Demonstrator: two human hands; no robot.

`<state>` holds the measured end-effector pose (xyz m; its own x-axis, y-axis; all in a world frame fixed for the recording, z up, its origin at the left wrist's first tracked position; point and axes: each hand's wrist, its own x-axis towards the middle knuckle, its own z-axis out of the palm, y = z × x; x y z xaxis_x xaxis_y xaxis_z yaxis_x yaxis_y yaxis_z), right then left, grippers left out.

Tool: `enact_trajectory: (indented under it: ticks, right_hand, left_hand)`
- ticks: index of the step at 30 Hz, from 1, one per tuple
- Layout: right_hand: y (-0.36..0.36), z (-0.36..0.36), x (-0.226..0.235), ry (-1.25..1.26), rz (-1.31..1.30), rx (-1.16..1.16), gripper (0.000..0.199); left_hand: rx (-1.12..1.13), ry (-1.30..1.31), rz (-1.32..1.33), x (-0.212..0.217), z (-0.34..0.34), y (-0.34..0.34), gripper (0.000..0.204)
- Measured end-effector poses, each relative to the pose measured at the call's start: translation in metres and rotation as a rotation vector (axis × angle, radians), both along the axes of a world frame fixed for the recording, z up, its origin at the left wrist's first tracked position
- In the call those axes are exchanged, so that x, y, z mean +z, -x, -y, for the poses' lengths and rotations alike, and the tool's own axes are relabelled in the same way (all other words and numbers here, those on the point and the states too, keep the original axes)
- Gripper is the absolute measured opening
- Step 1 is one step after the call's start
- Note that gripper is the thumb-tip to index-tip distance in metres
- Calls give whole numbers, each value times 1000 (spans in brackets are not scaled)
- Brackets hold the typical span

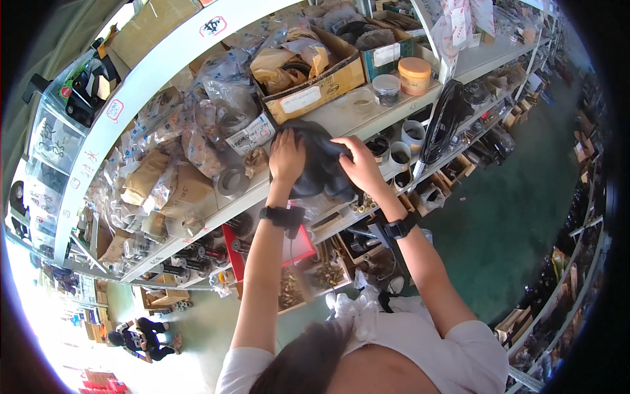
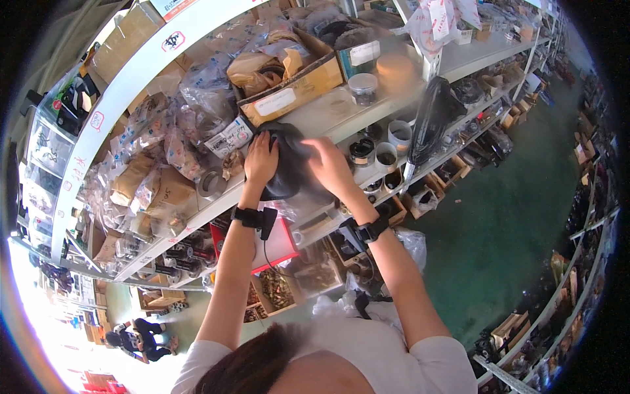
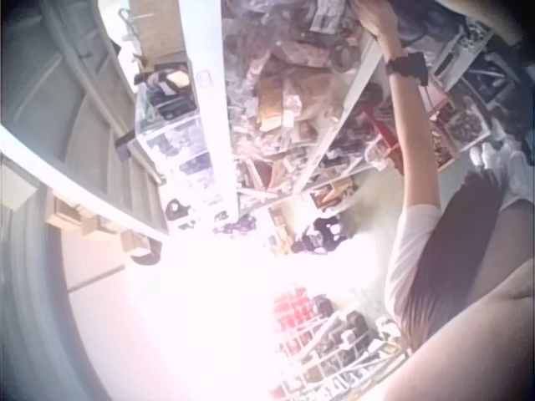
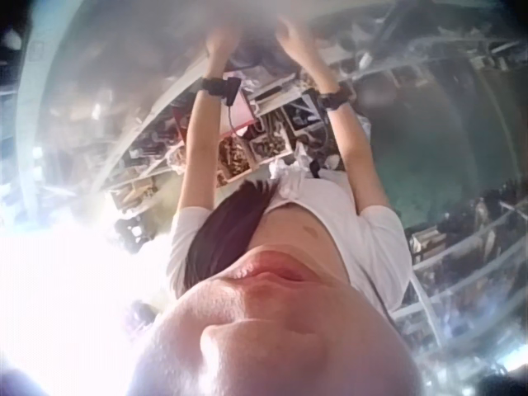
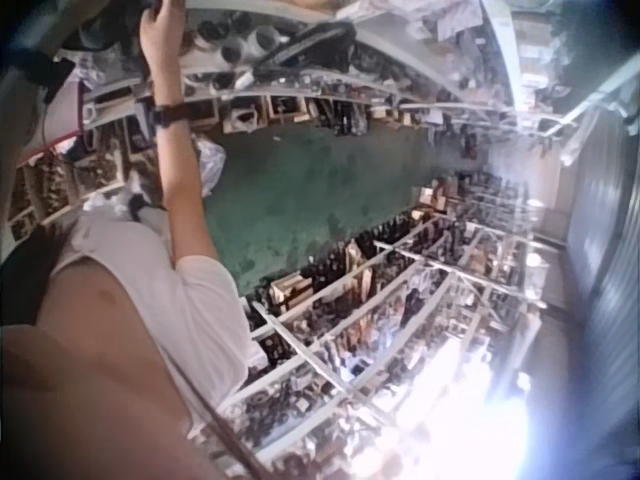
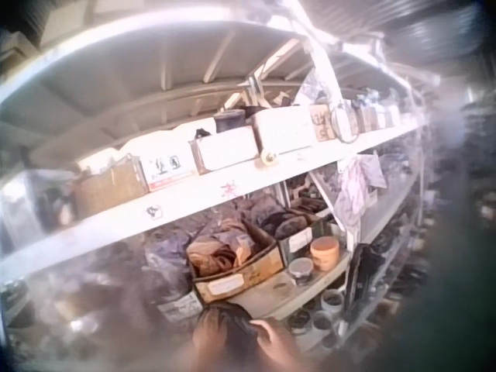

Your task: The person wipes a dark plastic component with a black cloth, then removes a metal gear from a container and places it onto a shelf.

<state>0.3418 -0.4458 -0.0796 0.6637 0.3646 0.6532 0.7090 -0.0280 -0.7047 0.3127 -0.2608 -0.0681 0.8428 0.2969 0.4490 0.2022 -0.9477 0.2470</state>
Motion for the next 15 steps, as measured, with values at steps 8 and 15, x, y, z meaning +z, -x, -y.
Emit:
enact_trajectory:
  ticks: [8, 15]
  right_hand:
    - [-53, 30, 16, 209, 234, -408, 23]
    - [-107, 42, 26, 369, 280, -260, 8]
  left_hand:
    - [-58, -101, 35, -4, 36, -20, 38]
    - [-158, -105, 84, -11, 77, -64, 41]
